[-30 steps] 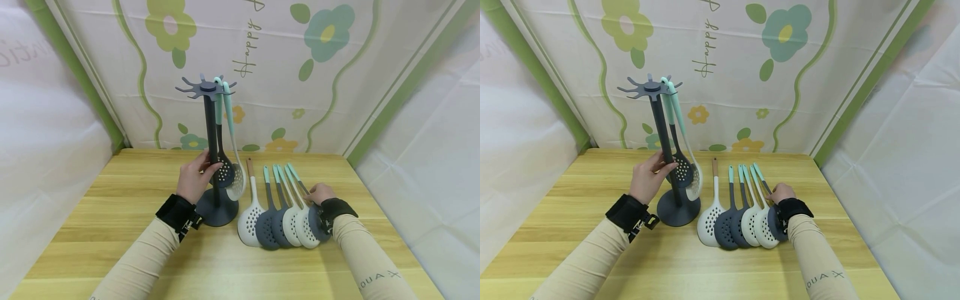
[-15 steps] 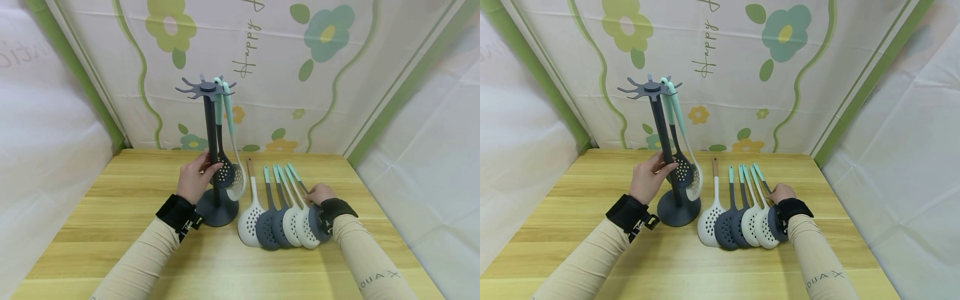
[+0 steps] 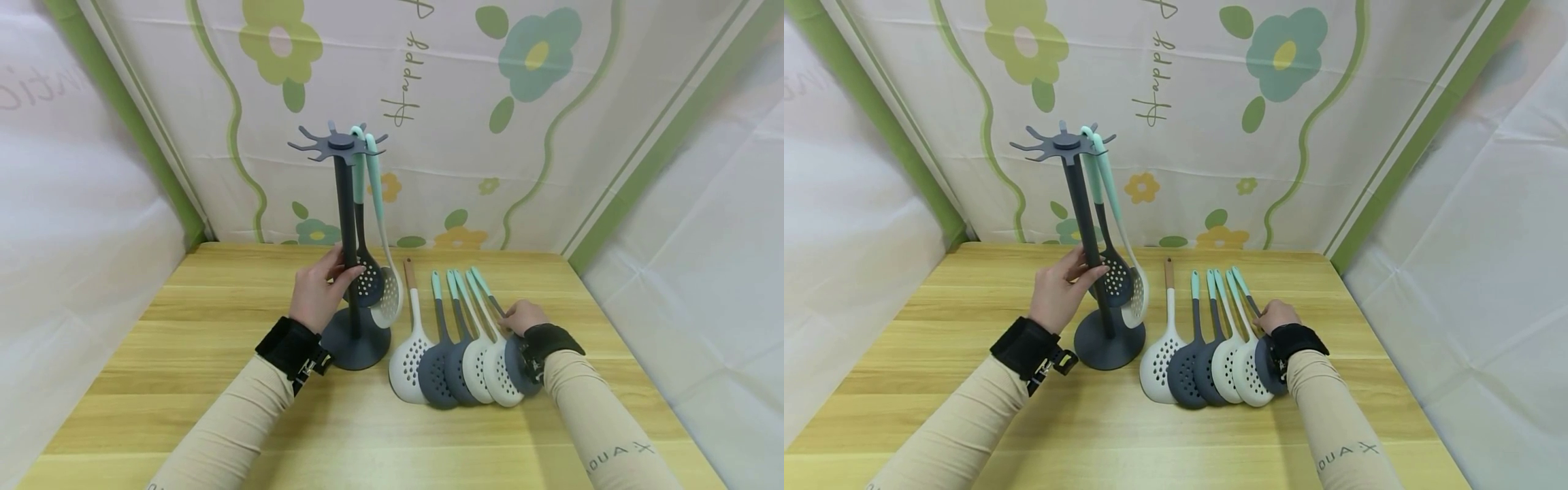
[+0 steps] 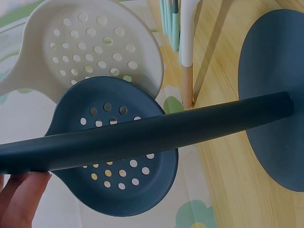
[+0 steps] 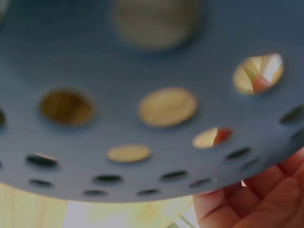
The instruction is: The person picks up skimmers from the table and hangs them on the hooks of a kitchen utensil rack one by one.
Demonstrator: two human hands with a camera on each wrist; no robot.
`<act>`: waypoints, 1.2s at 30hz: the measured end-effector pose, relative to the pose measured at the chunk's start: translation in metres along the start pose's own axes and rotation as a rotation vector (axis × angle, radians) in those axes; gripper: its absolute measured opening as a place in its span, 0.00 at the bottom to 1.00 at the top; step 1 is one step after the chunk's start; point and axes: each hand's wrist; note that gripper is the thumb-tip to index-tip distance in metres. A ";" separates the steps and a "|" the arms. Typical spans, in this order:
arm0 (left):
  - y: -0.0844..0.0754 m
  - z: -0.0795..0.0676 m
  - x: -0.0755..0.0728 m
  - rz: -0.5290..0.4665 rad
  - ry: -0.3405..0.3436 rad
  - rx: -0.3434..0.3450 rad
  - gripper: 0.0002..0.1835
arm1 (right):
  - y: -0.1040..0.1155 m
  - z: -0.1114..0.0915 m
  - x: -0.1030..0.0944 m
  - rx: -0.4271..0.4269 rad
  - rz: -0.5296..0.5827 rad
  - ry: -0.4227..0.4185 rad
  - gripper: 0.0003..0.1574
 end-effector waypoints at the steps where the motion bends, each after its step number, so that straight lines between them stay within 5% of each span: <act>1: 0.000 0.000 0.000 0.001 0.001 0.001 0.17 | 0.000 0.000 0.000 0.002 -0.001 0.002 0.18; 36: -0.003 0.000 0.000 -0.013 0.008 -0.020 0.16 | 0.006 -0.010 -0.007 0.001 0.027 -0.017 0.19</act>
Point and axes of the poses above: each hand's wrist, its own z-axis towards the middle knuckle, its own x-axis out of the palm, y = z × x, and after that the axes turned 11 degrees about y, right-handed
